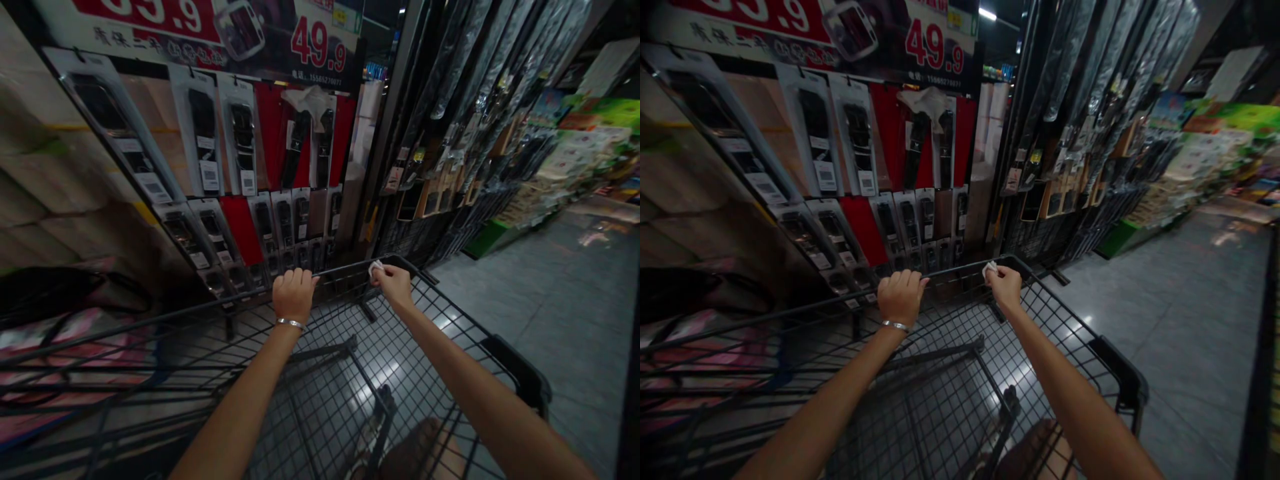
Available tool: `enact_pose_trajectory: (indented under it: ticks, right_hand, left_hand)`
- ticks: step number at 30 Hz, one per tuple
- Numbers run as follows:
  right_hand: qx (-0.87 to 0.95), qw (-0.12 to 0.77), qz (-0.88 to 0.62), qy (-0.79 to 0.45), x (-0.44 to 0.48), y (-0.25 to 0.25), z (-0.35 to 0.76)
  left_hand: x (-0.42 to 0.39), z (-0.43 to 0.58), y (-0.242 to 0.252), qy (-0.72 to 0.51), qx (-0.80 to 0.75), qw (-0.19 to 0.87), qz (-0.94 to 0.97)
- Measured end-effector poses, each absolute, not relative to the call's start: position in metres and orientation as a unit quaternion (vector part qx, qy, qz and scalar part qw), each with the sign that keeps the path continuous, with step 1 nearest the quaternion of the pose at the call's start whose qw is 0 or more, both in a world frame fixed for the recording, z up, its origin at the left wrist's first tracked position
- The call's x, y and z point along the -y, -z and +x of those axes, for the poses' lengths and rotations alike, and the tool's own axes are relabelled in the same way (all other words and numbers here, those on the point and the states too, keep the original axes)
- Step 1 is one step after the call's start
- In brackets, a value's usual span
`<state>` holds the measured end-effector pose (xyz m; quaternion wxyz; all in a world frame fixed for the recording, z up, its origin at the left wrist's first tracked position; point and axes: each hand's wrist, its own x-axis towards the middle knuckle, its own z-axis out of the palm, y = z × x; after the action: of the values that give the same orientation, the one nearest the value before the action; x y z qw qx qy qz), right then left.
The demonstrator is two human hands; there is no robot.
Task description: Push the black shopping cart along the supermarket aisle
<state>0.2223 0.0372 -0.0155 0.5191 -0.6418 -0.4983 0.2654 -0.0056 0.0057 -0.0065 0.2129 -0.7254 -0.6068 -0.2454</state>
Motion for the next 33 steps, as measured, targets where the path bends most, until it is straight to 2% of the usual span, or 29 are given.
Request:
enact_pose_trajectory:
  ticks: [3,6,13,18,24,30,33]
  right_hand:
    - [0.501,0.551,-0.607,-0.278,-0.043,0.018,0.211]
    - [0.500,0.548,-0.617,-0.263,-0.048,0.025,0.204]
    - [0.572,0.490,-0.653,-0.076,-0.050,0.033,0.204]
    - [0.591,0.487,-0.642,-0.030,-0.045,0.032,0.201]
    - [0.602,0.481,-0.636,-0.037,-0.042,0.031,0.202]
    - [0.595,0.407,-0.684,-0.110,-0.032,0.014,0.202]
    - [0.600,0.445,-0.647,-0.150,-0.021,0.007,0.188]
  left_hand:
    - [-0.006,-0.005,0.006,0.238,0.609,0.217,-0.725]
    - [-0.006,-0.004,0.005,0.238,0.610,0.215,-0.724]
    - [-0.007,-0.004,0.007,0.244,0.611,0.208,-0.724]
    - [-0.008,-0.005,0.007,0.253,0.609,0.190,-0.728]
    - [-0.007,-0.005,0.007,0.250,0.607,0.191,-0.730]
    - [-0.006,-0.006,0.006,0.242,0.607,0.206,-0.729]
    - [-0.005,-0.006,0.004,0.242,0.604,0.210,-0.729]
